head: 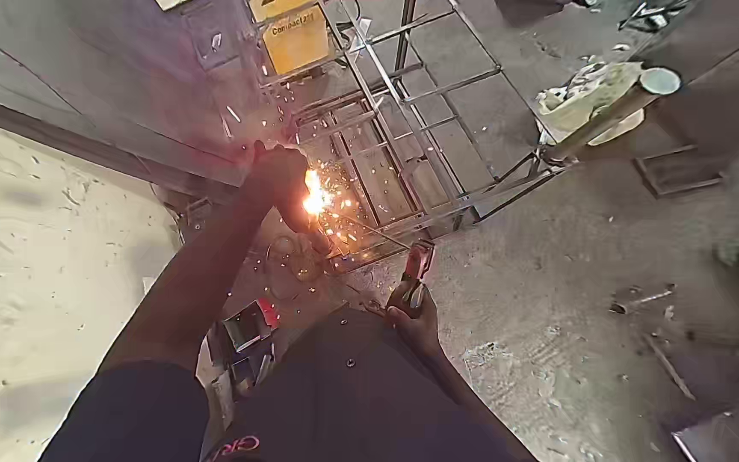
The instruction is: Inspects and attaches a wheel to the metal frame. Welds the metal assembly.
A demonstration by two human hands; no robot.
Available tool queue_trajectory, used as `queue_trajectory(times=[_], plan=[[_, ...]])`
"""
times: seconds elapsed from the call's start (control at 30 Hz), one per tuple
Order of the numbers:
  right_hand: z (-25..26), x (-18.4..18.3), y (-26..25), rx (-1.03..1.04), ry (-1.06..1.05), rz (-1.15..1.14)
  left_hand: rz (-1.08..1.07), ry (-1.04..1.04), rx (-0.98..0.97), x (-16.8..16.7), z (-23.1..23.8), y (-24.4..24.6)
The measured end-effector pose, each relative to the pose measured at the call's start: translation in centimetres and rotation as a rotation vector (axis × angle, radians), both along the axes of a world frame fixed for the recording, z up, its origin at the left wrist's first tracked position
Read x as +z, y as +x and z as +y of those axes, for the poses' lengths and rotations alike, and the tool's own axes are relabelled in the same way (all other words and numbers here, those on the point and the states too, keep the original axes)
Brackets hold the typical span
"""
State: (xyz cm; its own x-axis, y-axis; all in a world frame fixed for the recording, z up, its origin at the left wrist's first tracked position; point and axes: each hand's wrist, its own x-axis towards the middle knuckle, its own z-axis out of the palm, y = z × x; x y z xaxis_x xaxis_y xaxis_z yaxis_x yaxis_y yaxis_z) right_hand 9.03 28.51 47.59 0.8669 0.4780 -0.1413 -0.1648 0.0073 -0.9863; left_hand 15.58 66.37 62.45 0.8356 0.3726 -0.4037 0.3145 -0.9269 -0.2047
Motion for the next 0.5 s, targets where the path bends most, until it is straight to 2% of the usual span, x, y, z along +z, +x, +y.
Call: queue_trajectory(times=[0.07,0.13,0.27,0.5], plan=[[0.16,-0.33,0.0,-0.049,0.104,0.035,-0.046,0.047,-0.023,-1.72,1.2,0.24],[0.17,-0.11,0.12,-0.089,0.125,0.059,-0.069,0.016,-0.038,-1.97,1.5,0.11],[-0.05,0.33,0.31,-0.114,0.041,0.076,-0.014,0.055,-0.019,-1.0,0.63,0.21],[-0.35,0.26,0.39,-0.12,0.054,0.087,-0.025,0.029,0.016,-1.48,1.08,0.65]])
